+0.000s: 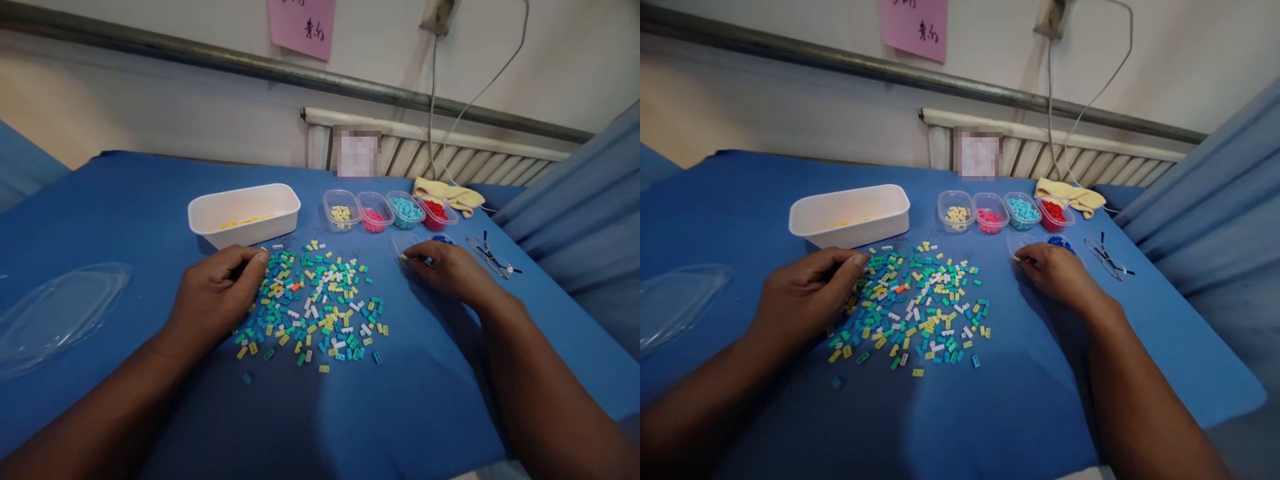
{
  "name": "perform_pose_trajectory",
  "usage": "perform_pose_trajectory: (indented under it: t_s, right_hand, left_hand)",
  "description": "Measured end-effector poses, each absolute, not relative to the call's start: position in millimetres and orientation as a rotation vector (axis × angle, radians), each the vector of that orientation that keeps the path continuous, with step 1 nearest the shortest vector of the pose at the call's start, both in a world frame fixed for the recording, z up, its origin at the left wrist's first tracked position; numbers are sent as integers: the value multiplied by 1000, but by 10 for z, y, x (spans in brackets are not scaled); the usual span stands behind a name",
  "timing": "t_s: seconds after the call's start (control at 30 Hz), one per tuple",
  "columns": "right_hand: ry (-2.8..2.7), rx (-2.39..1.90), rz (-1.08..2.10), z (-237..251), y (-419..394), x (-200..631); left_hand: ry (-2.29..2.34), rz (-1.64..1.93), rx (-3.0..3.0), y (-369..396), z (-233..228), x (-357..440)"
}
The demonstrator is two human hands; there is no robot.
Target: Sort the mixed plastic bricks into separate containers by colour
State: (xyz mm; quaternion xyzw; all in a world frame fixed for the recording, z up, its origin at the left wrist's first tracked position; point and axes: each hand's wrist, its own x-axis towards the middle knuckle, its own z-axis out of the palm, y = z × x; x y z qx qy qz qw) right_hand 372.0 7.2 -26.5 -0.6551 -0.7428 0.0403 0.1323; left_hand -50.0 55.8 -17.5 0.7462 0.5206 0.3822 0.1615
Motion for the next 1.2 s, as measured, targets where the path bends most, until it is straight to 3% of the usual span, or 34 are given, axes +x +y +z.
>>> perform_pose_trajectory:
  t_s: [0.17, 0.53, 0.77, 1.0, 1.2]
  right_hand:
    - [-2097, -1919, -9, -280, 52, 3764]
    - [-2320, -1566, 192, -377, 75, 3707]
    - [-2294, -1458, 205, -183, -25, 3620]
    - [-2468, -1199, 521, -48, -186, 3097]
    - [-2576, -1167, 614, -115, -183, 3013]
  left_hand:
    - [1499, 1112, 2138, 572, -161, -523]
    - [1574, 1160, 2084, 633, -187, -555]
    - [1565, 1141, 2068, 625, -185, -544]
    - [1555, 1123, 2069, 625, -209, -537]
    - [1535, 1083, 2104, 581, -197, -516]
